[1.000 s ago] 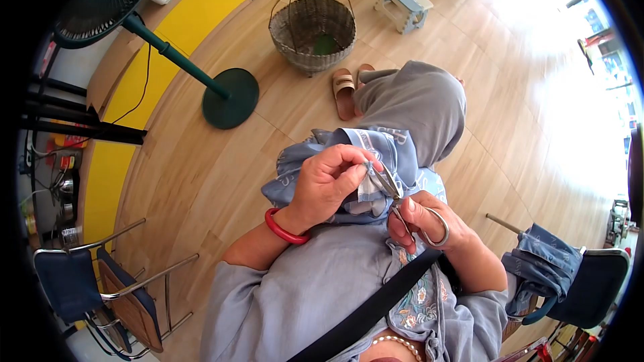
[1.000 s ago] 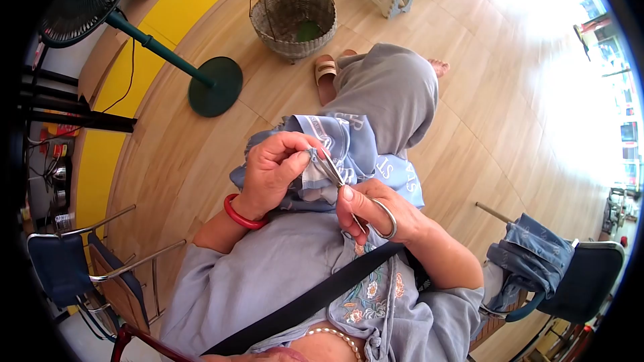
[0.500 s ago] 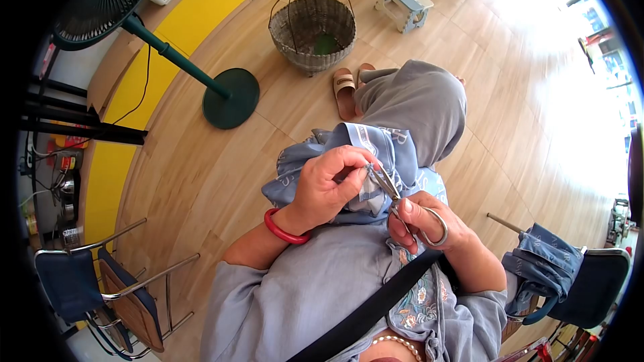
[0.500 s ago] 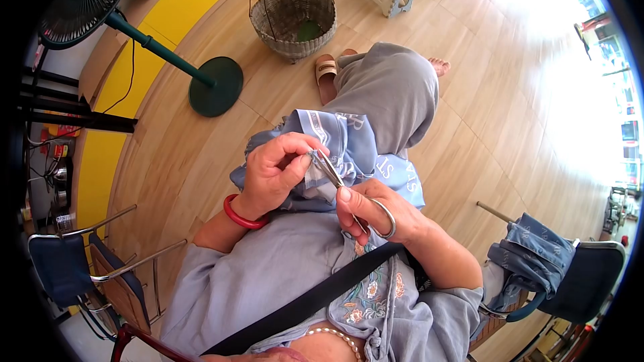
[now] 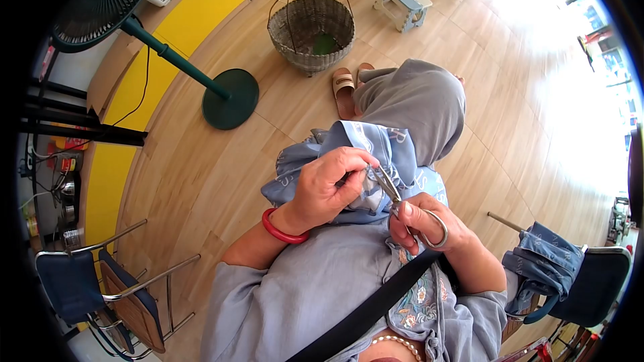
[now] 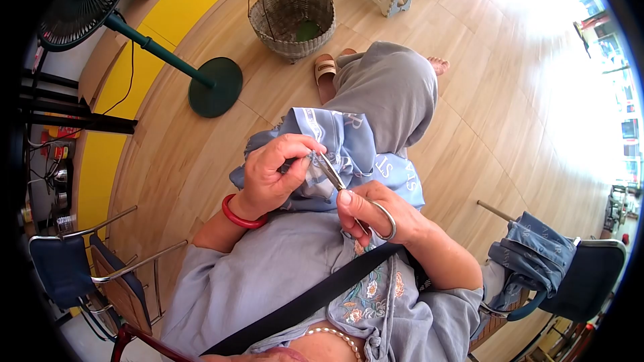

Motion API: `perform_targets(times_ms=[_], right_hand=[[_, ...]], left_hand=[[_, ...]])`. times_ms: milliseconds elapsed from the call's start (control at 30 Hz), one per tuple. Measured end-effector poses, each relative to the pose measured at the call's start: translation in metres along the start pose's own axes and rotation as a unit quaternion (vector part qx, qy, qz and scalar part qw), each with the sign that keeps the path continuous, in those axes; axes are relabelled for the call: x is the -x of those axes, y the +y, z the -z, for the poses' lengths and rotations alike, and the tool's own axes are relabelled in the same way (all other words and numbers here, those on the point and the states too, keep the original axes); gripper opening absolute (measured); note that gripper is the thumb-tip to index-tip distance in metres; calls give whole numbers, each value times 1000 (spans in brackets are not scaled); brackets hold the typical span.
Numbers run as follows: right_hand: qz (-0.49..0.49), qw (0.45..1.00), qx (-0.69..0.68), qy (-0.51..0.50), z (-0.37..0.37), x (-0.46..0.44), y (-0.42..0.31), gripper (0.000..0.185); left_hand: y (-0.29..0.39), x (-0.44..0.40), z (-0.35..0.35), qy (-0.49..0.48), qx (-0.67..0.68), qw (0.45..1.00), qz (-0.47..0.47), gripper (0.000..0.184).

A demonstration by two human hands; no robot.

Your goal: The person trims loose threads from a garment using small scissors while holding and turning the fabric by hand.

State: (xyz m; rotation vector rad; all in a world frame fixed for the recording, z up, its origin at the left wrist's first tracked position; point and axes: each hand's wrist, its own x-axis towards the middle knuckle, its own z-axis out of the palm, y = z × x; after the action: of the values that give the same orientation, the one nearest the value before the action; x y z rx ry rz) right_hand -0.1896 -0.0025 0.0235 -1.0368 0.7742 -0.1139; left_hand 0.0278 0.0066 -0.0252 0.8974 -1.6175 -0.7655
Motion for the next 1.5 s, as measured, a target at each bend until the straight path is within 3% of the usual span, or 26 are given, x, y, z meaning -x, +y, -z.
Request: perform_targets(times_ms=[267,667,767,833,900,967,1000,1133,1500], right_hand=[[-5,1000,-1,2,-2,0,-2,63],[1,999,18,26,-8,-1,-2,59],[-14,998,32,46,-11,-5,-5,58],[11,993,31,110,-10,-11,-8,58],[23,989,31,142,-8,-11,-9,58],[70,993,17,95,-2,-8,-8,59],[71,994,7,79,0,-5,-8,60],[76,996,-11,42,2,-4,-5,59],[-1,1000,17,22,-1,-6,-4,60]], left_hand=[[0,0,0,-4,-3,1000,-3,13],[-2,-1,-2,9,-67,995,-78,17],[1,0,-4,3,-67,996,-52,16],[4,5,-14,-33,-34,996,-69,15],[7,7,-12,-40,-10,999,-26,12],[5,2,1,7,140,971,195,10],[7,-3,2,43,236,949,205,10],[-1,-3,6,26,289,929,231,9],[4,-2,6,6,258,946,195,7]])
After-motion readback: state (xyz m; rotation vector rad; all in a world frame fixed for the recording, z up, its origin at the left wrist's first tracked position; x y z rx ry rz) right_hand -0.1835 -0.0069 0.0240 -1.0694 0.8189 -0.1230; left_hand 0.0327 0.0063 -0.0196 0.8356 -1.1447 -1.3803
